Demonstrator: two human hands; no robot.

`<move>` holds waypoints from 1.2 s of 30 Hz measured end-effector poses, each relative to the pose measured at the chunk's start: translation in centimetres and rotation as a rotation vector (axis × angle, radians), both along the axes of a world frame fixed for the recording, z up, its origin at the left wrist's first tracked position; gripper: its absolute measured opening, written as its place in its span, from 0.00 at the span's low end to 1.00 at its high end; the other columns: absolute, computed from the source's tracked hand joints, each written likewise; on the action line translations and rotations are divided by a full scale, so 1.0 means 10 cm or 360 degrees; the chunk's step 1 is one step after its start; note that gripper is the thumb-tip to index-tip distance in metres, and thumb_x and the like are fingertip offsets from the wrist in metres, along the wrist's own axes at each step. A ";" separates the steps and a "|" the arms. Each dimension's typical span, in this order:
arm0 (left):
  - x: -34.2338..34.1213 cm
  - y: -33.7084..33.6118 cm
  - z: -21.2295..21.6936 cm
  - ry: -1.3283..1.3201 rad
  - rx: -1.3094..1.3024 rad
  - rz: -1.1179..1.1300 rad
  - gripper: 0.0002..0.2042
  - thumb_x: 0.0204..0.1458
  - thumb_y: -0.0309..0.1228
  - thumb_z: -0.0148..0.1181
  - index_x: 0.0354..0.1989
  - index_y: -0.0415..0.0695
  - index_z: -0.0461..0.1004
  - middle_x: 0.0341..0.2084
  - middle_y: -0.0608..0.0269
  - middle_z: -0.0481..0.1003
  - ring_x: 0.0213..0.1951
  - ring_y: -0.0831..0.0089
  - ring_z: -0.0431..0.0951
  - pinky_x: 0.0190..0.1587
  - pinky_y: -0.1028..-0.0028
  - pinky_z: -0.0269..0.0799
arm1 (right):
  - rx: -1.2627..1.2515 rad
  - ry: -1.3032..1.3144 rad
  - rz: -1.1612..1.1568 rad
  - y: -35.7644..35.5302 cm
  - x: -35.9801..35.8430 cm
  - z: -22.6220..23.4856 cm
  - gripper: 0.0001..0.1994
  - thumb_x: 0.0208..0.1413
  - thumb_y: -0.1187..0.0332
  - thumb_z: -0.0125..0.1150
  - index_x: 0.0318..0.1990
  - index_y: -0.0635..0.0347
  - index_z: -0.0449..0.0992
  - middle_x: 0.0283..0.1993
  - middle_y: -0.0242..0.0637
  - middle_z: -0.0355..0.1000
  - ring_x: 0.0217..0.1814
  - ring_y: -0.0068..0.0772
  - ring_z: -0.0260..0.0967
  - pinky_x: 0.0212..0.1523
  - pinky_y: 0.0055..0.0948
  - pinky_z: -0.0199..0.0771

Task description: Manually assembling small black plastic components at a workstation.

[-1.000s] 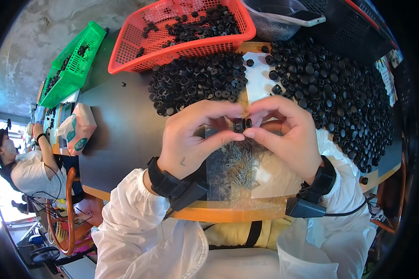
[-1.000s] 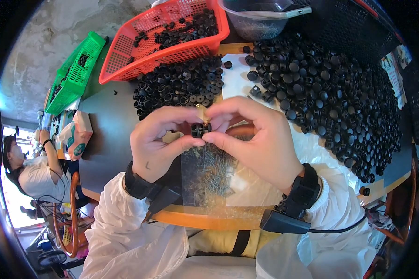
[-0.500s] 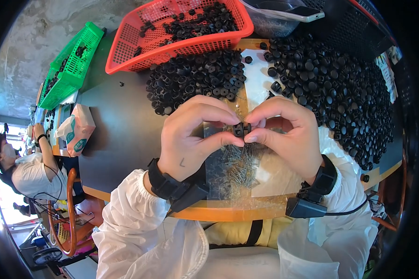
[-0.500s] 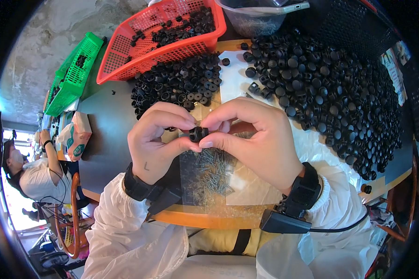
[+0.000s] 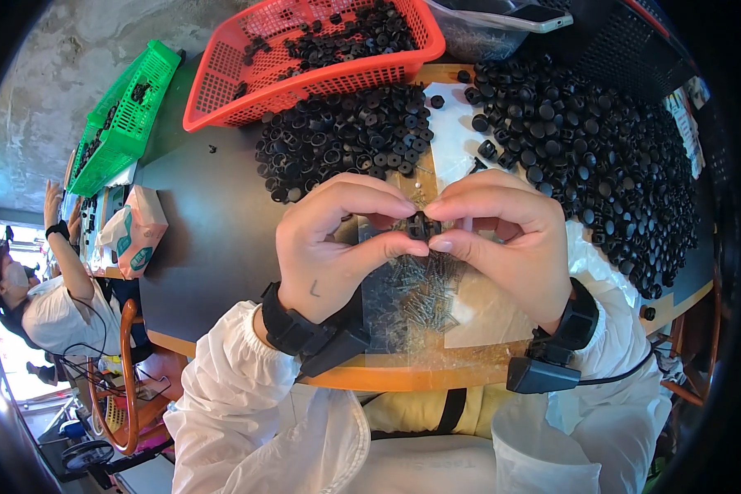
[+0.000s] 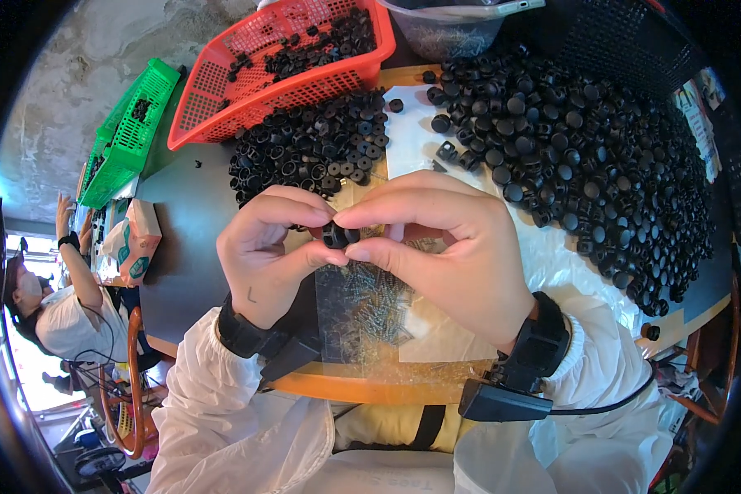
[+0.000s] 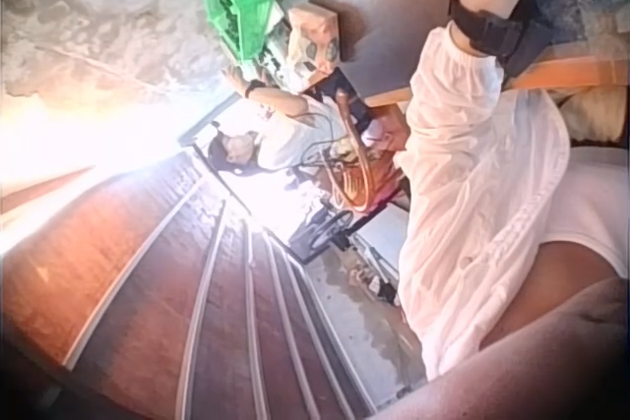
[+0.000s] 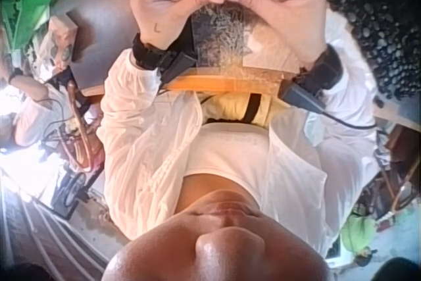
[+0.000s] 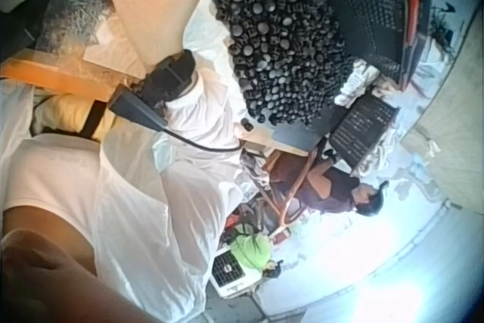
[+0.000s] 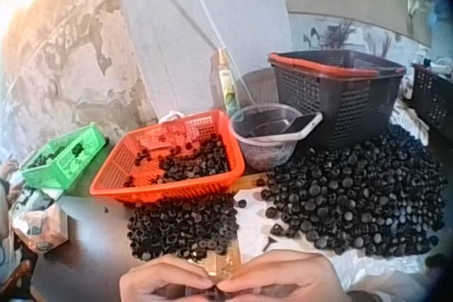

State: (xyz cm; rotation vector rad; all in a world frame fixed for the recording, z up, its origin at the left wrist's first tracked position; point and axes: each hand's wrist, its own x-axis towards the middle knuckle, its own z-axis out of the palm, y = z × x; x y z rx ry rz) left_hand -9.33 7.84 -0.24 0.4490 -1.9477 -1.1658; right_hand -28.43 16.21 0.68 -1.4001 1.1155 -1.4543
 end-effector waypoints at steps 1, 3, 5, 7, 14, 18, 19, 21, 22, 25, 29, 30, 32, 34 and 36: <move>-0.02 0.00 0.00 0.0052 -0.0032 0.0038 0.16 0.39 0.20 0.73 0.36 0.37 0.75 0.37 0.54 0.76 0.37 0.72 0.77 0.41 0.74 0.74 | 0.0017 -0.0067 -0.0002 0.01 0.01 0.01 0.12 0.46 0.80 0.68 0.40 0.63 0.81 0.41 0.35 0.75 0.36 0.20 0.72 0.37 0.18 0.73; -0.02 0.01 0.01 0.0094 -0.0067 0.0084 0.15 0.38 0.22 0.74 0.35 0.37 0.77 0.36 0.56 0.77 0.34 0.74 0.78 0.37 0.77 0.75 | 0.0033 -0.0145 0.0005 0.01 0.02 0.00 0.11 0.46 0.80 0.68 0.40 0.63 0.82 0.41 0.36 0.75 0.37 0.20 0.72 0.37 0.18 0.73; 0.01 0.03 0.03 -0.0021 -0.0014 0.0031 0.17 0.37 0.18 0.73 0.37 0.36 0.74 0.38 0.52 0.75 0.39 0.69 0.76 0.44 0.72 0.73 | 0.0070 -0.0156 0.0027 0.01 0.01 -0.02 0.15 0.47 0.81 0.68 0.44 0.62 0.80 0.42 0.36 0.76 0.39 0.20 0.72 0.39 0.18 0.73; 0.00 0.03 0.03 -0.0005 -0.0014 0.0032 0.17 0.37 0.18 0.73 0.37 0.37 0.74 0.38 0.52 0.75 0.39 0.69 0.77 0.44 0.72 0.73 | 0.0172 -0.0282 0.0011 0.01 0.05 0.00 0.17 0.47 0.81 0.68 0.47 0.62 0.79 0.42 0.36 0.76 0.40 0.20 0.71 0.40 0.19 0.73; -0.01 -0.02 0.04 -0.0063 -0.0274 0.0018 0.14 0.37 0.23 0.74 0.34 0.38 0.77 0.36 0.57 0.75 0.37 0.70 0.76 0.40 0.74 0.73 | 0.0288 -0.0367 0.0023 0.00 0.06 0.03 0.20 0.48 0.81 0.66 0.51 0.64 0.76 0.42 0.36 0.74 0.41 0.22 0.71 0.45 0.21 0.74; 0.01 0.00 0.10 -0.0129 -0.0396 0.0128 0.13 0.36 0.26 0.74 0.33 0.41 0.80 0.31 0.62 0.74 0.34 0.71 0.75 0.37 0.75 0.71 | 0.0387 -0.0338 0.0392 -0.05 -0.08 0.01 0.18 0.47 0.82 0.66 0.48 0.65 0.77 0.43 0.37 0.74 0.42 0.24 0.72 0.45 0.22 0.74; 0.02 0.00 0.12 -0.0171 -0.0456 0.0131 0.13 0.35 0.26 0.74 0.32 0.42 0.81 0.29 0.64 0.73 0.34 0.72 0.74 0.37 0.76 0.71 | 0.0355 -0.0277 0.0442 -0.05 -0.10 0.02 0.17 0.46 0.82 0.66 0.47 0.66 0.78 0.43 0.37 0.74 0.42 0.25 0.73 0.45 0.22 0.74; 0.00 0.01 0.14 -0.0209 -0.0509 0.0129 0.13 0.34 0.26 0.75 0.32 0.42 0.82 0.27 0.66 0.72 0.33 0.73 0.74 0.36 0.76 0.70 | 0.0329 -0.0216 0.0487 -0.05 -0.11 0.01 0.16 0.45 0.82 0.67 0.45 0.66 0.79 0.43 0.38 0.75 0.42 0.26 0.73 0.45 0.22 0.74; -0.01 0.01 0.15 -0.0189 -0.0528 0.0058 0.14 0.32 0.25 0.74 0.32 0.42 0.82 0.26 0.66 0.73 0.32 0.73 0.74 0.35 0.77 0.70 | 0.0300 -0.0182 0.0489 -0.05 -0.12 0.01 0.15 0.45 0.82 0.67 0.43 0.66 0.80 0.42 0.38 0.75 0.42 0.26 0.74 0.45 0.23 0.74; -0.02 0.03 0.14 -0.0149 -0.0540 -0.0024 0.15 0.31 0.22 0.74 0.32 0.42 0.82 0.25 0.65 0.73 0.30 0.73 0.75 0.32 0.77 0.70 | 0.0289 -0.0177 0.0515 -0.06 -0.11 -0.01 0.13 0.44 0.82 0.67 0.40 0.66 0.81 0.40 0.38 0.76 0.42 0.27 0.74 0.45 0.23 0.74; -0.04 0.08 0.18 -0.0106 -0.0545 -0.0036 0.15 0.31 0.19 0.72 0.32 0.41 0.82 0.26 0.64 0.75 0.27 0.73 0.76 0.29 0.78 0.70 | 0.0271 -0.0131 0.0460 -0.02 -0.08 0.02 0.11 0.44 0.82 0.68 0.37 0.67 0.82 0.39 0.38 0.77 0.41 0.27 0.74 0.44 0.24 0.74; -0.04 0.09 0.18 -0.0085 -0.0552 -0.0044 0.15 0.31 0.19 0.72 0.32 0.41 0.82 0.26 0.64 0.75 0.27 0.73 0.76 0.29 0.78 0.70 | 0.0267 -0.0112 0.0447 -0.01 -0.07 0.02 0.11 0.44 0.82 0.68 0.37 0.67 0.82 0.39 0.38 0.77 0.41 0.27 0.74 0.44 0.24 0.74; -0.07 0.12 0.16 -0.0127 -0.0633 0.0065 0.14 0.32 0.20 0.72 0.33 0.40 0.81 0.26 0.63 0.75 0.28 0.72 0.76 0.29 0.78 0.70 | 0.0298 -0.0095 0.0400 -0.01 -0.08 0.01 0.12 0.43 0.81 0.69 0.38 0.67 0.81 0.39 0.38 0.77 0.41 0.27 0.74 0.44 0.24 0.74; -0.11 0.10 0.20 -0.0101 -0.0597 0.0077 0.15 0.32 0.19 0.72 0.33 0.41 0.81 0.27 0.63 0.75 0.28 0.73 0.77 0.29 0.77 0.72 | 0.0361 -0.0295 0.0438 -0.05 -0.09 0.05 0.12 0.42 0.81 0.69 0.38 0.68 0.81 0.38 0.38 0.77 0.41 0.27 0.73 0.43 0.24 0.73; -0.06 0.06 0.19 -0.0133 -0.0655 0.0095 0.18 0.33 0.20 0.73 0.37 0.41 0.81 0.29 0.63 0.75 0.30 0.72 0.76 0.31 0.75 0.73 | 0.0155 -0.0089 0.0446 -0.10 -0.14 0.07 0.13 0.41 0.76 0.70 0.38 0.64 0.81 0.38 0.36 0.77 0.41 0.28 0.72 0.43 0.27 0.72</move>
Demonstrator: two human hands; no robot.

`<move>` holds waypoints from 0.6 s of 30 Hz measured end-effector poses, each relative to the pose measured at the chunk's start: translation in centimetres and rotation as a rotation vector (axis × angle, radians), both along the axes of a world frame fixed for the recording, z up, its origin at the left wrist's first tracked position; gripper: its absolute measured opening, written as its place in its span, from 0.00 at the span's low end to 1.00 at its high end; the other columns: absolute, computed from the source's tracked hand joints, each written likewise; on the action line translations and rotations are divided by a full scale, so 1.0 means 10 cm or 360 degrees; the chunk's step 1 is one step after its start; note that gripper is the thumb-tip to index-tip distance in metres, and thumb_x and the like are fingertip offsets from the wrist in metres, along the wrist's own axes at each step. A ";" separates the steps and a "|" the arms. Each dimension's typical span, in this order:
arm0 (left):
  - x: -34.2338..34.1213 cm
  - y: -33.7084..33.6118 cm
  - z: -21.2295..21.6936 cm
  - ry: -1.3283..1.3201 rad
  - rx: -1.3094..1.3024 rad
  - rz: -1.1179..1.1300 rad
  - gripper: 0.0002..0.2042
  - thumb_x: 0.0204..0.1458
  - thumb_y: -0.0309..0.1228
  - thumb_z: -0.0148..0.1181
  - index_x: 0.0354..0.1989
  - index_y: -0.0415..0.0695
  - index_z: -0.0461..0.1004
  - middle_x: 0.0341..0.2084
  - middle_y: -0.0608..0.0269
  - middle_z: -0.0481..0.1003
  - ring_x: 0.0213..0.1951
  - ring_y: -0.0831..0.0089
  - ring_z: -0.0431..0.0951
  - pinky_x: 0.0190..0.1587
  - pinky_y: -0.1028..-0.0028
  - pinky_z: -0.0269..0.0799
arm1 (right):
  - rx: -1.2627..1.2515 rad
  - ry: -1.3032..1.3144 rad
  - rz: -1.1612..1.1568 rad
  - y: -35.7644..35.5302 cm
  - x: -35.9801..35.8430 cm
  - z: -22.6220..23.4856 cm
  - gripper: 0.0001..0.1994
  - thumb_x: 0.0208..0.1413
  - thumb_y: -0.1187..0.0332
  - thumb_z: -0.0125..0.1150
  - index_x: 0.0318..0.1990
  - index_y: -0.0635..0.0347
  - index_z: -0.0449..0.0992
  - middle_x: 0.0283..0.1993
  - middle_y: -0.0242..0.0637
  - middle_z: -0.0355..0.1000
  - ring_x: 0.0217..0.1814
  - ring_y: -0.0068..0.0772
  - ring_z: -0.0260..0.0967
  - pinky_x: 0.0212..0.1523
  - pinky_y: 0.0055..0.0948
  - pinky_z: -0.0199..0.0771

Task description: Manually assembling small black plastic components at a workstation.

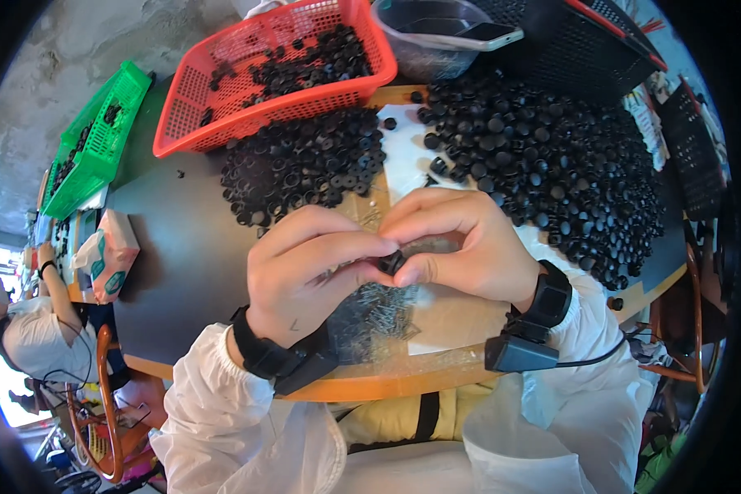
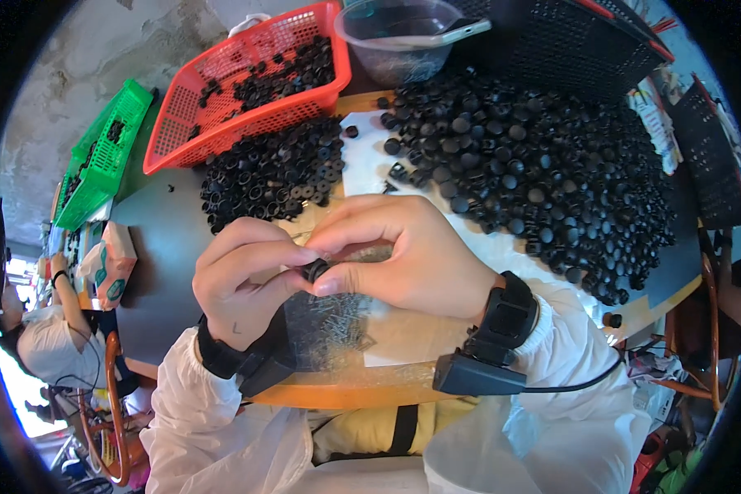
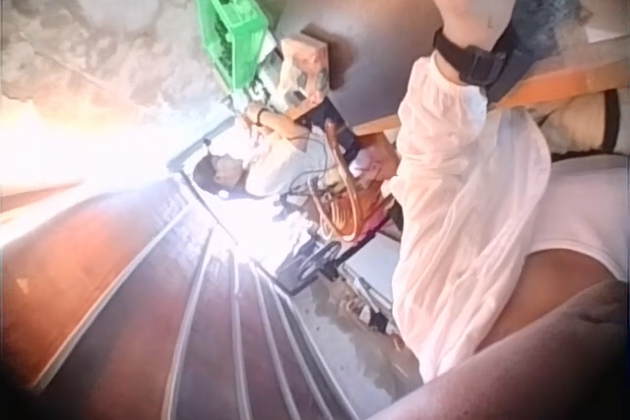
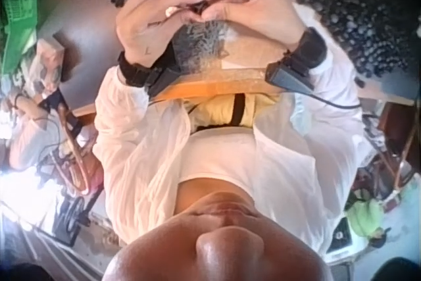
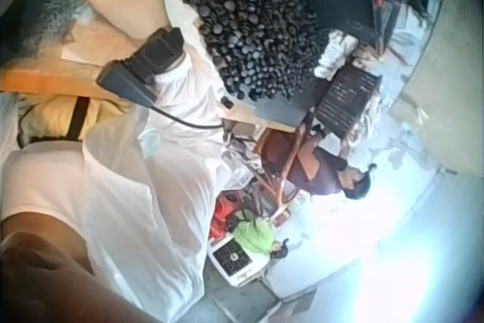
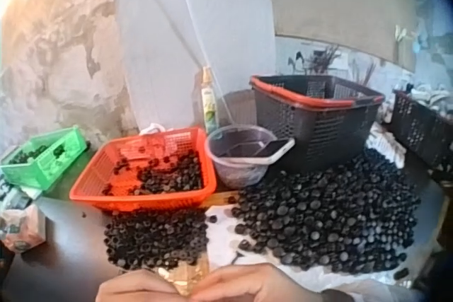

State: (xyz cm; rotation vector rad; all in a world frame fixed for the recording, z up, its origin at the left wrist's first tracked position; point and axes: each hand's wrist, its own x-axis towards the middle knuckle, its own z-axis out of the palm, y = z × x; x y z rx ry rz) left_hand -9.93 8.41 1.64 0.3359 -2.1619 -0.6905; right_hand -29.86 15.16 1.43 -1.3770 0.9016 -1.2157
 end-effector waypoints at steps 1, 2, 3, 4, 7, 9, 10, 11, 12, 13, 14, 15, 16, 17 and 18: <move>-0.02 -0.01 -0.01 0.0026 -0.0006 -0.0014 0.18 0.33 0.20 0.73 0.37 0.41 0.81 0.29 0.63 0.75 0.30 0.72 0.76 0.31 0.75 0.73 | -0.0006 0.0026 -0.0014 -0.03 -0.07 0.04 0.13 0.41 0.76 0.70 0.38 0.64 0.81 0.38 0.36 0.77 0.41 0.28 0.72 0.43 0.27 0.72; -0.01 -0.01 -0.01 0.0027 -0.0099 0.0075 0.20 0.32 0.23 0.74 0.40 0.42 0.80 0.30 0.62 0.75 0.31 0.71 0.76 0.33 0.75 0.72 | -0.0364 0.0498 -0.0196 -0.07 -0.13 0.09 0.12 0.42 0.73 0.71 0.38 0.61 0.82 0.38 0.34 0.77 0.41 0.30 0.72 0.44 0.29 0.71; 0.01 -0.02 -0.01 0.0026 -0.0192 0.0167 0.23 0.32 0.25 0.75 0.43 0.42 0.79 0.32 0.62 0.75 0.32 0.70 0.75 0.35 0.74 0.72 | -0.0724 0.0968 -0.0373 -0.10 -0.20 0.14 0.12 0.42 0.70 0.71 0.37 0.58 0.82 0.38 0.33 0.77 0.41 0.33 0.71 0.44 0.30 0.70; 0.06 -0.03 -0.03 -0.0033 -0.0062 0.0206 0.23 0.37 0.25 0.73 0.46 0.41 0.77 0.34 0.62 0.73 0.34 0.72 0.73 0.38 0.75 0.70 | -0.0745 0.1274 -0.0596 -0.10 -0.27 0.19 0.13 0.39 0.70 0.71 0.38 0.56 0.82 0.38 0.33 0.77 0.46 0.36 0.70 0.48 0.33 0.68; 0.09 -0.09 -0.12 0.0269 0.0284 0.0382 0.16 0.45 0.21 0.66 0.45 0.41 0.76 0.35 0.62 0.71 0.33 0.75 0.71 0.37 0.77 0.69 | -0.0844 0.1993 -0.1469 -0.15 -0.59 0.25 0.11 0.43 0.68 0.69 0.38 0.54 0.83 0.38 0.33 0.76 0.44 0.38 0.69 0.46 0.32 0.69; 0.04 -0.10 -0.11 0.0366 0.0349 0.0389 0.13 0.49 0.18 0.59 0.44 0.41 0.76 0.36 0.63 0.69 0.33 0.77 0.69 0.37 0.79 0.67 | -0.0822 0.2282 -0.1741 -0.15 -0.96 0.22 0.11 0.47 0.63 0.67 0.39 0.53 0.82 0.38 0.31 0.75 0.43 0.39 0.68 0.45 0.33 0.71; 0.04 -0.11 -0.13 0.0402 0.0346 0.0400 0.12 0.49 0.17 0.59 0.43 0.41 0.75 0.36 0.63 0.68 0.34 0.77 0.68 0.38 0.79 0.67 | -0.0818 0.2355 -0.1798 -0.14 -1.11 0.21 0.12 0.48 0.64 0.66 0.40 0.53 0.81 0.40 0.32 0.75 0.44 0.39 0.68 0.45 0.33 0.70; 0.04 -0.12 -0.13 0.0434 0.0338 0.0423 0.12 0.49 0.17 0.59 0.43 0.40 0.75 0.36 0.63 0.68 0.34 0.77 0.68 0.38 0.79 0.66 | -0.0818 0.2416 -0.1848 -0.16 -1.14 0.22 0.12 0.48 0.65 0.66 0.42 0.54 0.81 0.41 0.34 0.75 0.45 0.40 0.67 0.46 0.34 0.70; 0.04 -0.11 -0.11 0.0460 0.0367 0.0437 0.11 0.49 0.17 0.58 0.41 0.41 0.76 0.35 0.64 0.67 0.34 0.77 0.67 0.39 0.79 0.66 | -0.0830 0.2415 -0.1846 -0.18 -1.13 0.20 0.12 0.48 0.65 0.66 0.42 0.54 0.81 0.41 0.34 0.75 0.45 0.40 0.67 0.46 0.34 0.70; 0.06 -0.11 -0.11 0.0467 0.0365 0.0441 0.11 0.49 0.17 0.58 0.41 0.41 0.76 0.35 0.64 0.67 0.34 0.77 0.67 0.39 0.79 0.66 | -0.0869 0.2337 -0.1764 -0.19 -1.10 0.19 0.12 0.49 0.66 0.65 0.43 0.54 0.80 0.41 0.35 0.74 0.46 0.40 0.67 0.47 0.34 0.69; 0.07 -0.12 -0.11 0.0363 0.0269 0.0431 0.10 0.51 0.16 0.57 0.41 0.39 0.74 0.36 0.64 0.67 0.35 0.78 0.67 0.40 0.79 0.65 | -0.0905 0.2249 -0.1681 -0.22 -1.05 0.19 0.13 0.49 0.67 0.65 0.44 0.55 0.80 0.42 0.36 0.74 0.46 0.41 0.67 0.48 0.35 0.68; 0.08 -0.12 -0.11 0.0259 0.0176 0.0419 0.08 0.52 0.16 0.56 0.40 0.38 0.73 0.37 0.64 0.66 0.36 0.79 0.67 0.42 0.79 0.65 | -0.0970 0.2141 -0.1543 -0.24 -0.95 0.16 0.12 0.49 0.69 0.64 0.43 0.55 0.80 0.41 0.37 0.74 0.46 0.42 0.67 0.49 0.36 0.67; 0.07 -0.11 -0.08 0.0225 0.0129 0.0466 0.07 0.50 0.17 0.58 0.36 0.39 0.75 0.35 0.63 0.68 0.33 0.76 0.68 0.41 0.78 0.66 | -0.0985 0.2041 -0.1361 -0.28 -0.82 0.13 0.12 0.49 0.69 0.64 0.43 0.56 0.80 0.41 0.37 0.74 0.46 0.42 0.67 0.49 0.36 0.67; 0.08 -0.11 -0.07 0.0222 0.0128 0.0477 0.07 0.50 0.17 0.58 0.36 0.39 0.75 0.35 0.63 0.68 0.33 0.76 0.68 0.41 0.78 0.66 | -0.0998 0.1936 -0.1174 -0.33 -0.67 0.10 0.11 0.50 0.70 0.63 0.43 0.56 0.80 0.40 0.37 0.74 0.46 0.42 0.67 0.50 0.36 0.67; 0.08 -0.14 -0.06 0.0093 0.0034 0.0393 0.07 0.48 0.16 0.59 0.35 0.40 0.76 0.33 0.63 0.69 0.32 0.75 0.69 0.40 0.77 0.66 | -0.0997 0.1917 -0.1008 -0.37 -0.52 0.05 0.12 0.49 0.71 0.62 0.43 0.57 0.80 0.41 0.36 0.74 0.47 0.41 0.67 0.51 0.36 0.67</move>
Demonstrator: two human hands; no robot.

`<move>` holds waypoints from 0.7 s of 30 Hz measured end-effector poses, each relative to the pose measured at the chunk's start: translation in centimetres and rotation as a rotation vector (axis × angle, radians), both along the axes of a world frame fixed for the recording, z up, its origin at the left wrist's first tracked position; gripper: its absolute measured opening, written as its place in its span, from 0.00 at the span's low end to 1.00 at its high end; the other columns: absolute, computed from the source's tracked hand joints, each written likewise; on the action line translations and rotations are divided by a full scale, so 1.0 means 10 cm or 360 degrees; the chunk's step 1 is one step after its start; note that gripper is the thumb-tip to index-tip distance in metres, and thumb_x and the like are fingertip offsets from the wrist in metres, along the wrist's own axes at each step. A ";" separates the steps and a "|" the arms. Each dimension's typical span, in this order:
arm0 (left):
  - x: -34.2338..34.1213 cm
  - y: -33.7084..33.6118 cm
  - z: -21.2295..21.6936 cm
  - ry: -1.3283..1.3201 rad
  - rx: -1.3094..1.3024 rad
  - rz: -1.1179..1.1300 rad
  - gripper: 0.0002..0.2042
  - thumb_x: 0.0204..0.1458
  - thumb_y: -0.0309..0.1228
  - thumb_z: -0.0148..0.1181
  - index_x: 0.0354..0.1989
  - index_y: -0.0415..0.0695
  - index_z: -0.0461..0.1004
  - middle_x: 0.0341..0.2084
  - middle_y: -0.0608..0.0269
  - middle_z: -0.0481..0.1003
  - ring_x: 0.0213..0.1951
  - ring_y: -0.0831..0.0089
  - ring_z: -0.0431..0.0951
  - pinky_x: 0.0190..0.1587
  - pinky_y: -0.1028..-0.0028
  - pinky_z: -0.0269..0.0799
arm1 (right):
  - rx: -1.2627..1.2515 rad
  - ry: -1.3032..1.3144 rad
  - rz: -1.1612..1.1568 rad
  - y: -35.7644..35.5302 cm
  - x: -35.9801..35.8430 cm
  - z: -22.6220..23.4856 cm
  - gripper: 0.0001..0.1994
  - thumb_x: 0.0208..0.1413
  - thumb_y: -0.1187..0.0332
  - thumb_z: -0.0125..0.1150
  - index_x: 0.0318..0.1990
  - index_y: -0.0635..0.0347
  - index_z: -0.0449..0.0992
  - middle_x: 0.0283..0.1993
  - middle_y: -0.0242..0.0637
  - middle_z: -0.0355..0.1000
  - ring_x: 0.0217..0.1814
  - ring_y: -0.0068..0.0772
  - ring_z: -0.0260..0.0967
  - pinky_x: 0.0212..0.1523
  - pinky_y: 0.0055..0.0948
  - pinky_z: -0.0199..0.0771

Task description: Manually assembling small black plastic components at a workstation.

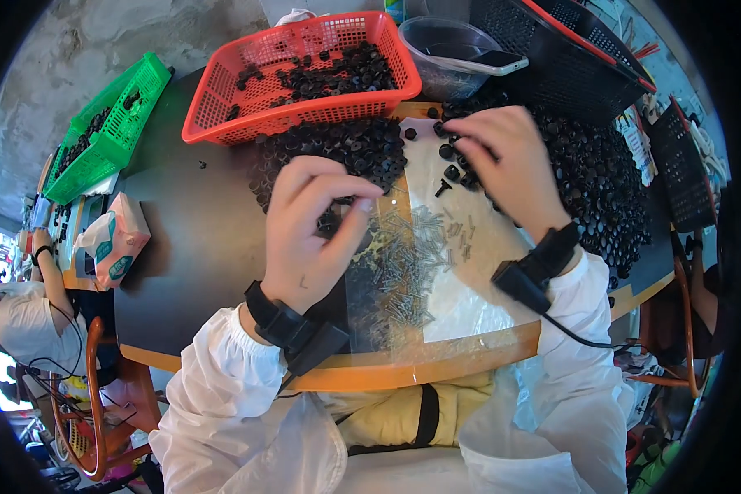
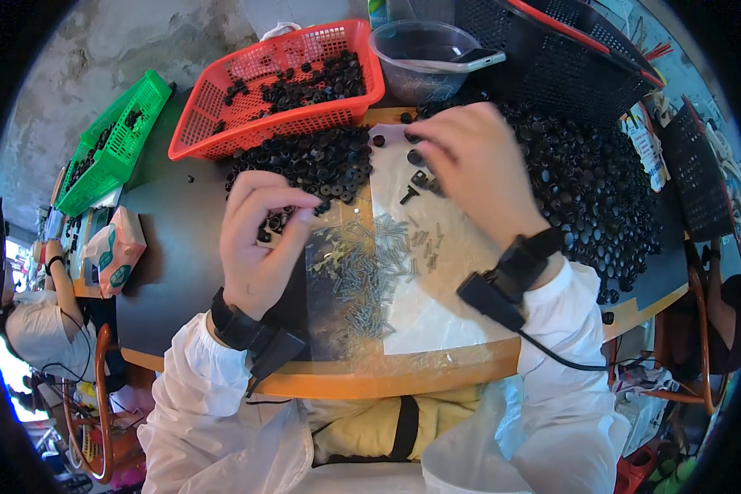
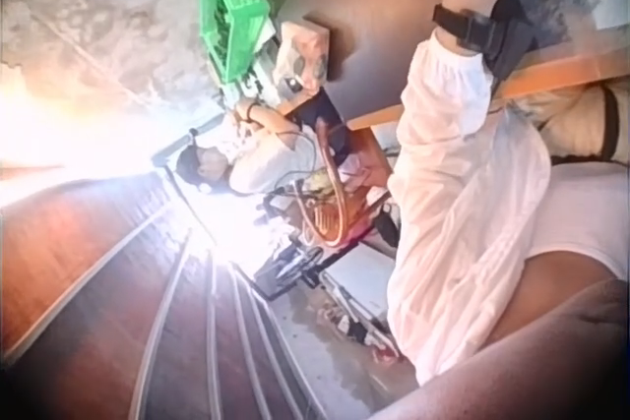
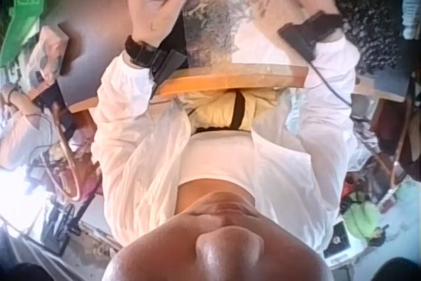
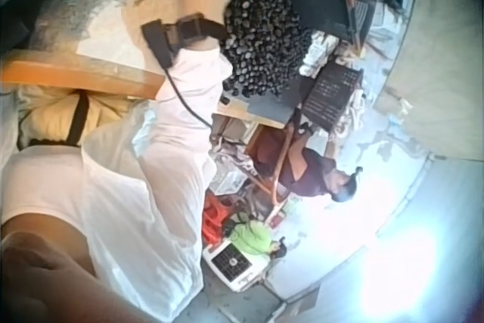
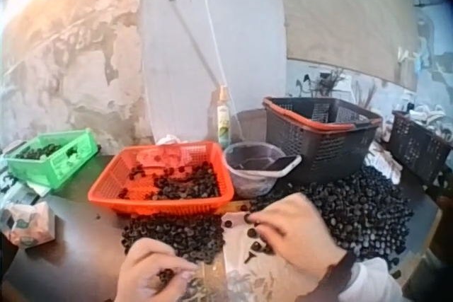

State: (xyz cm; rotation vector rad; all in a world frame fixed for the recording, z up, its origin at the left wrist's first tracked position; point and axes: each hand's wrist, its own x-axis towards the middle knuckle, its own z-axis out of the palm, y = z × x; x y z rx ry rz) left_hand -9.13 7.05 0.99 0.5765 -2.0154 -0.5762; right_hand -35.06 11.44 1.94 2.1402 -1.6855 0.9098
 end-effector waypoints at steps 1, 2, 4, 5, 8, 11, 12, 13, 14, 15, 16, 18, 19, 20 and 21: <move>0.00 -0.02 0.01 -0.0139 -0.0078 -0.0084 0.07 0.47 0.16 0.60 0.34 0.41 0.76 0.31 0.63 0.70 0.31 0.73 0.70 0.38 0.76 0.67 | 0.0091 0.0004 0.0126 -0.04 0.12 -0.06 0.12 0.49 0.73 0.60 0.43 0.58 0.79 0.42 0.36 0.74 0.48 0.41 0.67 0.52 0.36 0.67; 0.00 -0.03 0.04 -0.0323 -0.0107 -0.0171 0.08 0.44 0.19 0.64 0.33 0.43 0.77 0.27 0.64 0.70 0.30 0.69 0.70 0.36 0.73 0.68 | 0.0104 -0.0001 0.0124 -0.06 0.20 -0.12 0.12 0.49 0.73 0.60 0.43 0.58 0.79 0.42 0.36 0.74 0.48 0.41 0.67 0.52 0.36 0.67; -0.01 -0.07 0.03 -0.0462 -0.0153 -0.0268 0.08 0.43 0.21 0.65 0.33 0.44 0.78 0.26 0.65 0.70 0.31 0.68 0.70 0.36 0.72 0.68 | 0.0049 0.0156 0.0311 -0.08 0.31 -0.22 0.14 0.48 0.75 0.58 0.44 0.58 0.79 0.44 0.34 0.74 0.50 0.39 0.67 0.55 0.35 0.66; 0.01 -0.07 0.02 -0.0606 -0.0205 -0.0351 0.09 0.42 0.23 0.67 0.33 0.45 0.79 0.25 0.66 0.69 0.31 0.67 0.70 0.35 0.71 0.68 | 0.0065 0.0140 0.0322 -0.08 0.35 -0.24 0.14 0.48 0.75 0.58 0.44 0.58 0.79 0.44 0.34 0.74 0.50 0.39 0.67 0.55 0.35 0.66; 0.04 -0.10 0.00 -0.0590 -0.0202 -0.0431 0.08 0.40 0.26 0.68 0.32 0.47 0.80 0.25 0.67 0.69 0.31 0.67 0.70 0.35 0.70 0.68 | 0.0039 0.0255 0.0218 -0.11 0.37 -0.28 0.14 0.46 0.72 0.60 0.44 0.58 0.78 0.42 0.32 0.73 0.50 0.36 0.67 0.55 0.34 0.66; 0.05 -0.16 -0.03 -0.0586 -0.0154 -0.0598 0.08 0.40 0.27 0.69 0.30 0.47 0.81 0.26 0.68 0.70 0.32 0.67 0.70 0.35 0.71 0.68 | 0.0085 0.0177 0.0185 -0.10 0.35 -0.26 0.12 0.46 0.70 0.62 0.41 0.57 0.79 0.40 0.30 0.74 0.48 0.34 0.67 0.52 0.33 0.68; 0.05 -0.17 -0.05 -0.0567 -0.0132 -0.0728 0.08 0.39 0.27 0.69 0.30 0.47 0.81 0.27 0.68 0.71 0.33 0.67 0.71 0.35 0.71 0.68 | 0.0065 0.0125 0.0190 -0.10 0.34 -0.28 0.12 0.46 0.71 0.65 0.41 0.57 0.78 0.39 0.33 0.74 0.46 0.39 0.68 0.48 0.34 0.70; 0.04 -0.16 -0.06 -0.0570 -0.0125 -0.0728 0.08 0.39 0.27 0.69 0.30 0.47 0.81 0.27 0.68 0.71 0.33 0.67 0.71 0.35 0.71 0.68 | 0.0071 0.0121 0.0191 -0.11 0.33 -0.31 0.12 0.46 0.71 0.65 0.41 0.57 0.78 0.39 0.33 0.74 0.46 0.39 0.68 0.48 0.34 0.70; 0.05 -0.15 -0.05 -0.0608 -0.0079 -0.0760 0.08 0.38 0.27 0.69 0.29 0.47 0.81 0.27 0.69 0.71 0.33 0.67 0.71 0.36 0.71 0.68 | 0.0057 0.0089 0.0184 -0.13 0.34 -0.33 0.11 0.46 0.68 0.65 0.40 0.56 0.79 0.38 0.30 0.74 0.45 0.36 0.67 0.48 0.33 0.70; 0.06 -0.15 -0.05 -0.0645 -0.0034 -0.0793 0.08 0.38 0.28 0.70 0.29 0.47 0.81 0.28 0.69 0.72 0.33 0.68 0.71 0.36 0.71 0.68 | 0.0043 0.0058 0.0176 -0.15 0.34 -0.34 0.11 0.46 0.66 0.65 0.38 0.55 0.79 0.38 0.28 0.74 0.45 0.34 0.67 0.48 0.32 0.69; 0.06 -0.15 -0.04 -0.0653 -0.0034 -0.0786 0.08 0.38 0.28 0.70 0.29 0.47 0.81 0.28 0.69 0.72 0.33 0.68 0.71 0.36 0.71 0.68 | 0.0039 0.0051 0.0183 -0.17 0.36 -0.34 0.11 0.46 0.66 0.65 0.38 0.55 0.79 0.38 0.28 0.74 0.45 0.34 0.67 0.48 0.32 0.69; 0.06 -0.14 -0.05 -0.0654 -0.0015 -0.0820 0.08 0.38 0.28 0.70 0.29 0.47 0.81 0.28 0.70 0.71 0.33 0.68 0.72 0.35 0.70 0.69 | 0.0060 0.0046 0.0189 -0.19 0.38 -0.35 0.11 0.45 0.65 0.66 0.38 0.54 0.79 0.38 0.27 0.74 0.44 0.34 0.67 0.46 0.33 0.69; 0.05 -0.14 -0.05 -0.0658 -0.0014 -0.0820 0.08 0.38 0.28 0.70 0.29 0.47 0.81 0.28 0.70 0.71 0.33 0.68 0.72 0.35 0.70 0.69 | 0.0060 0.0042 0.0189 -0.19 0.38 -0.34 0.11 0.45 0.65 0.66 0.38 0.54 0.79 0.38 0.27 0.74 0.44 0.34 0.67 0.46 0.33 0.69; 0.05 -0.13 -0.05 -0.0650 -0.0010 -0.0801 0.07 0.38 0.27 0.70 0.29 0.47 0.81 0.28 0.69 0.73 0.33 0.68 0.72 0.36 0.71 0.69 | 0.0051 0.0044 0.0199 -0.19 0.38 -0.33 0.10 0.45 0.65 0.66 0.37 0.53 0.79 0.37 0.27 0.73 0.44 0.33 0.67 0.45 0.33 0.69; 0.05 -0.13 -0.04 -0.0643 -0.0007 -0.0782 0.07 0.38 0.27 0.70 0.29 0.46 0.81 0.28 0.69 0.74 0.32 0.68 0.73 0.36 0.71 0.69 | 0.0042 0.0046 0.0209 -0.19 0.38 -0.32 0.10 0.45 0.66 0.66 0.37 0.53 0.79 0.36 0.28 0.73 0.43 0.33 0.67 0.44 0.33 0.70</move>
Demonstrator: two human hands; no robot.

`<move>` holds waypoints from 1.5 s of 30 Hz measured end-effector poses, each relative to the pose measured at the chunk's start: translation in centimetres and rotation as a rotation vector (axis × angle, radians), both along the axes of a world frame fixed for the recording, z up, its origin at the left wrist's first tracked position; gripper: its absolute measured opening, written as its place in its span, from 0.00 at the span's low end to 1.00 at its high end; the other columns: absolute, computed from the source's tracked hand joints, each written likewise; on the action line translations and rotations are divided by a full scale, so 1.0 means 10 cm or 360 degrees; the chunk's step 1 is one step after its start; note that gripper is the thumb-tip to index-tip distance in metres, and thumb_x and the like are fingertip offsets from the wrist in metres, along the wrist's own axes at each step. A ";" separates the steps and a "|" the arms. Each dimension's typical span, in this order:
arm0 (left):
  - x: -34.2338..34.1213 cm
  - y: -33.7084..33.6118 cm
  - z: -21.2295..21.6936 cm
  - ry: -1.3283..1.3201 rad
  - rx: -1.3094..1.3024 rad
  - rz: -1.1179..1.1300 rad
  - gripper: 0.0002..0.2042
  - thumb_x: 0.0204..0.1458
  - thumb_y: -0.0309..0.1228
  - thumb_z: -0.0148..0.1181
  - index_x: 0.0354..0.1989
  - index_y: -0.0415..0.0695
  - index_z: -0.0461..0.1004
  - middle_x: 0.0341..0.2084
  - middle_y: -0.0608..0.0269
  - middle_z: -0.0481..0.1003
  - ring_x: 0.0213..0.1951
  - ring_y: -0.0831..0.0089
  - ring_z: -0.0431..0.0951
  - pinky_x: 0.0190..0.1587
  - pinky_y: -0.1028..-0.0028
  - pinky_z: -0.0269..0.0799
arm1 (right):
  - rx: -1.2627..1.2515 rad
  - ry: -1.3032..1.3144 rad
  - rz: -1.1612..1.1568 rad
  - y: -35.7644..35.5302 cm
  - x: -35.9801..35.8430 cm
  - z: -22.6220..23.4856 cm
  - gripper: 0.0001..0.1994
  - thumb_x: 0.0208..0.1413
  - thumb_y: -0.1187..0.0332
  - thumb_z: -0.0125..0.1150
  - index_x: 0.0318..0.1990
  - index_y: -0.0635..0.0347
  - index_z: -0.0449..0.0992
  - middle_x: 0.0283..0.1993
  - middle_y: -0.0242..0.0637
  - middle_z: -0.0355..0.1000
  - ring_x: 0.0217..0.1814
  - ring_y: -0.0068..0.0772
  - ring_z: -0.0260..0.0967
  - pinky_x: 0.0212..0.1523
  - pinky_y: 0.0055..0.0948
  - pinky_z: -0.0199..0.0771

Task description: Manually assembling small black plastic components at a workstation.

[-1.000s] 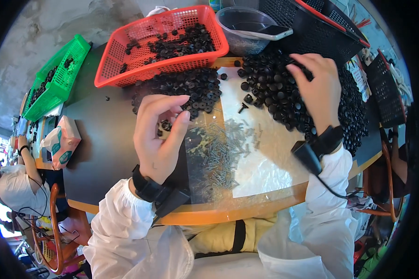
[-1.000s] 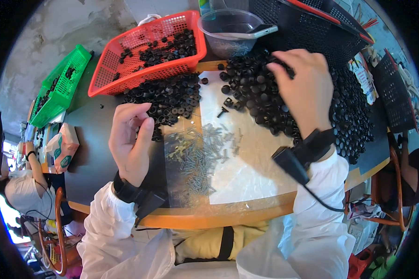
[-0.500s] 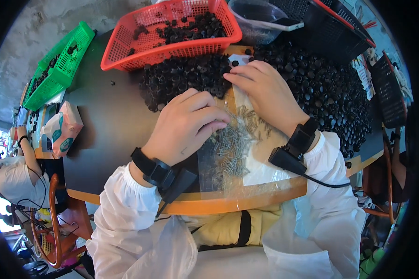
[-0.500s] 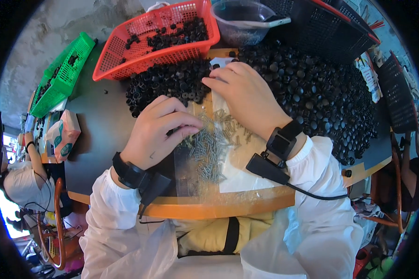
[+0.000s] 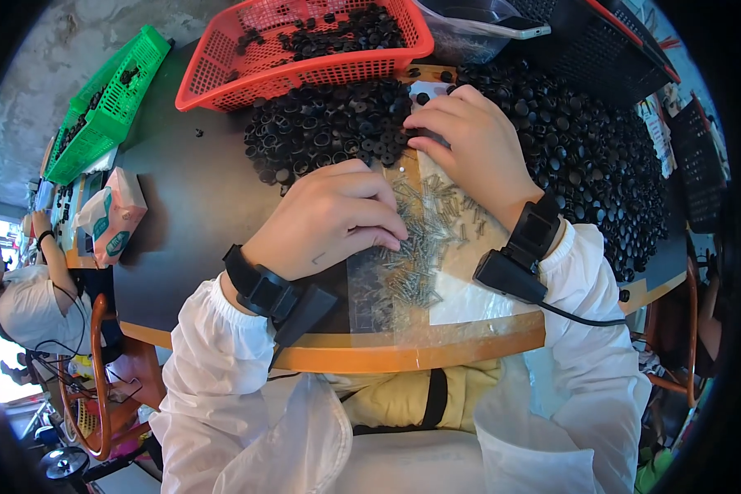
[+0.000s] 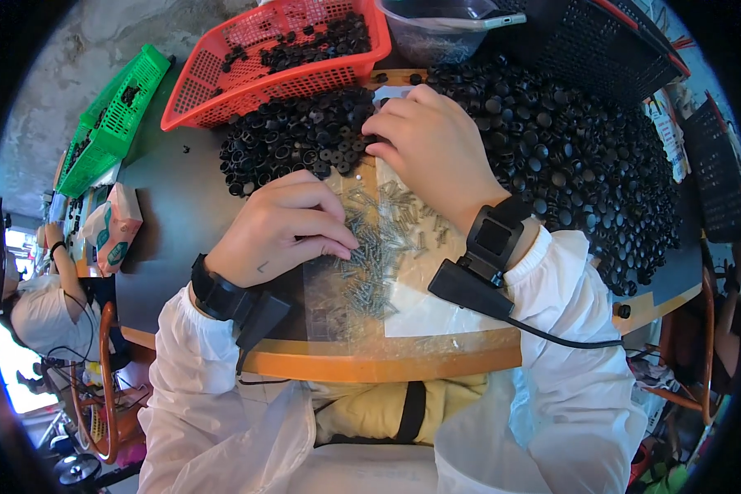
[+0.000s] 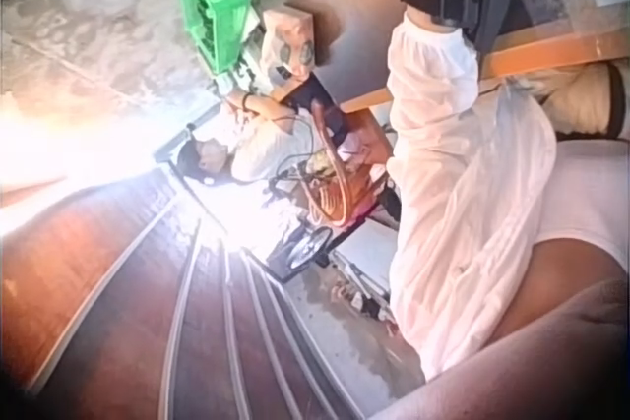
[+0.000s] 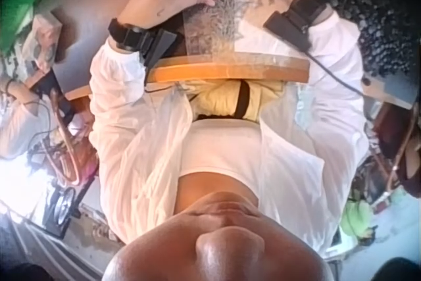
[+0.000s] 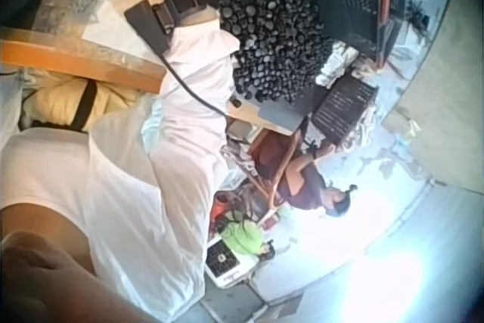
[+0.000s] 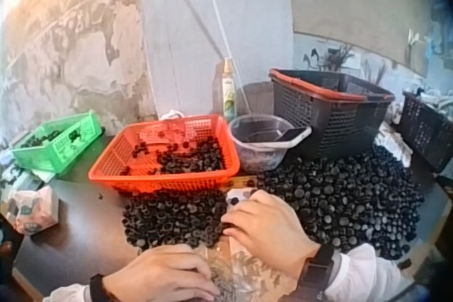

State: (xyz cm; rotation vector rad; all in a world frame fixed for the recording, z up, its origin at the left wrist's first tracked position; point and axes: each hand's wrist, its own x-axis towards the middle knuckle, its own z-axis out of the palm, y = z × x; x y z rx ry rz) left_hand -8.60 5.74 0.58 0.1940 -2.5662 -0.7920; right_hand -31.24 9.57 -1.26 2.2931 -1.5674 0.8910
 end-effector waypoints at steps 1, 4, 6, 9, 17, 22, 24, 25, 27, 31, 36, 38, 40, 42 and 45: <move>0.00 0.00 0.00 -0.0005 -0.0002 0.0001 0.07 0.38 0.27 0.70 0.29 0.46 0.81 0.28 0.69 0.74 0.32 0.68 0.73 0.36 0.71 0.69 | -0.0002 -0.0005 0.0001 0.00 0.00 0.01 0.10 0.45 0.66 0.66 0.37 0.53 0.79 0.36 0.28 0.73 0.43 0.33 0.67 0.44 0.33 0.70; -0.02 -0.02 -0.03 0.0015 -0.0010 0.0064 0.07 0.38 0.26 0.70 0.29 0.45 0.81 0.28 0.67 0.77 0.32 0.68 0.75 0.36 0.71 0.71 | 0.0035 -0.0112 -0.0028 0.02 0.00 0.03 0.08 0.46 0.66 0.66 0.35 0.53 0.79 0.34 0.29 0.74 0.41 0.35 0.69 0.42 0.34 0.71; -0.03 -0.03 -0.01 0.0065 0.0047 0.0181 0.08 0.38 0.24 0.70 0.29 0.44 0.81 0.28 0.66 0.78 0.32 0.68 0.77 0.36 0.72 0.72 | 0.0004 -0.0368 -0.0026 0.05 0.03 0.05 0.09 0.47 0.69 0.66 0.37 0.56 0.79 0.35 0.33 0.75 0.38 0.36 0.72 0.40 0.32 0.73; -0.01 -0.01 0.01 0.0189 0.0132 0.0355 0.08 0.39 0.22 0.70 0.30 0.43 0.81 0.28 0.65 0.78 0.32 0.70 0.77 0.36 0.73 0.72 | 0.0283 -0.0844 0.0153 0.13 0.07 0.12 0.10 0.48 0.73 0.65 0.40 0.59 0.78 0.37 0.35 0.76 0.37 0.33 0.75 0.39 0.27 0.75; -0.01 0.02 0.04 0.0429 0.0329 0.0572 0.08 0.39 0.21 0.71 0.31 0.41 0.80 0.29 0.61 0.77 0.33 0.70 0.77 0.37 0.75 0.72 | 0.0857 -0.1552 0.0271 0.35 0.19 0.18 0.14 0.47 0.77 0.67 0.43 0.63 0.77 0.37 0.34 0.76 0.33 0.19 0.73 0.40 0.21 0.75; -0.01 0.02 0.03 0.0406 0.0318 0.0579 0.07 0.43 0.23 0.69 0.32 0.41 0.80 0.29 0.61 0.77 0.32 0.70 0.77 0.34 0.75 0.73 | 0.0845 -0.1519 0.0369 0.36 0.22 0.19 0.11 0.48 0.77 0.66 0.41 0.62 0.77 0.37 0.34 0.76 0.33 0.20 0.73 0.39 0.21 0.75; -0.01 0.01 0.02 0.0387 0.0282 0.0595 0.07 0.42 0.23 0.69 0.32 0.41 0.80 0.29 0.61 0.77 0.32 0.70 0.77 0.34 0.74 0.73 | 0.0837 -0.1512 0.0363 0.35 0.22 0.20 0.10 0.49 0.76 0.66 0.40 0.62 0.77 0.36 0.34 0.75 0.33 0.20 0.73 0.39 0.21 0.74; -0.01 0.01 0.01 0.0368 0.0248 0.0613 0.07 0.42 0.23 0.69 0.31 0.42 0.80 0.29 0.62 0.77 0.32 0.69 0.77 0.35 0.74 0.73 | 0.0807 -0.1417 0.0357 0.37 0.21 0.19 0.09 0.49 0.75 0.66 0.39 0.62 0.78 0.35 0.33 0.74 0.32 0.21 0.71 0.36 0.20 0.73; -0.02 0.00 -0.01 0.0372 0.0167 0.0617 0.07 0.42 0.23 0.69 0.31 0.42 0.80 0.29 0.62 0.77 0.32 0.69 0.77 0.35 0.74 0.73 | 0.0767 -0.1317 0.0358 0.37 0.21 0.18 0.09 0.49 0.73 0.67 0.38 0.61 0.78 0.33 0.33 0.73 0.30 0.21 0.70 0.34 0.20 0.72; -0.06 0.03 -0.01 0.0388 0.0026 0.0614 0.07 0.40 0.25 0.69 0.30 0.44 0.79 0.29 0.65 0.77 0.32 0.67 0.77 0.35 0.73 0.73 | 0.0736 -0.1112 0.0335 0.39 0.23 0.17 0.09 0.47 0.70 0.67 0.36 0.58 0.78 0.29 0.32 0.69 0.25 0.23 0.65 0.27 0.22 0.65; -0.02 0.00 0.01 0.0325 -0.0180 0.0555 0.07 0.40 0.25 0.69 0.30 0.45 0.79 0.28 0.66 0.77 0.31 0.68 0.77 0.33 0.73 0.73 | 0.0699 -0.1092 0.0313 0.39 0.26 0.18 0.08 0.45 0.70 0.66 0.34 0.58 0.77 0.29 0.32 0.68 0.24 0.24 0.64 0.26 0.23 0.64; -0.02 -0.01 0.02 0.0316 -0.0234 0.0561 0.07 0.40 0.25 0.69 0.30 0.45 0.79 0.28 0.65 0.76 0.30 0.67 0.76 0.32 0.73 0.72 | 0.0635 -0.1065 0.0231 0.39 0.26 0.19 0.08 0.44 0.71 0.66 0.34 0.58 0.77 0.30 0.33 0.69 0.25 0.26 0.66 0.27 0.24 0.65; -0.02 0.01 0.02 0.0327 -0.0106 0.0604 0.07 0.41 0.24 0.69 0.30 0.43 0.79 0.29 0.63 0.77 0.31 0.68 0.77 0.34 0.73 0.72 | 0.0615 -0.0987 0.0234 0.40 0.25 0.21 0.08 0.44 0.71 0.66 0.34 0.57 0.77 0.30 0.33 0.69 0.25 0.27 0.67 0.27 0.24 0.67; -0.03 0.02 0.03 0.0332 0.0014 0.0649 0.07 0.41 0.22 0.69 0.30 0.41 0.79 0.30 0.62 0.77 0.33 0.69 0.77 0.36 0.74 0.72 | 0.0588 -0.0915 0.0244 0.39 0.22 0.19 0.09 0.44 0.70 0.66 0.35 0.57 0.77 0.30 0.33 0.69 0.26 0.28 0.68 0.28 0.25 0.68; -0.04 0.04 0.04 0.0336 0.0296 0.0726 0.06 0.44 0.22 0.67 0.32 0.40 0.80 0.32 0.61 0.76 0.33 0.72 0.77 0.37 0.76 0.72 | 0.0225 -0.0453 0.0312 0.37 0.20 0.14 0.10 0.44 0.69 0.67 0.36 0.56 0.78 0.31 0.33 0.71 0.27 0.30 0.70 0.29 0.26 0.70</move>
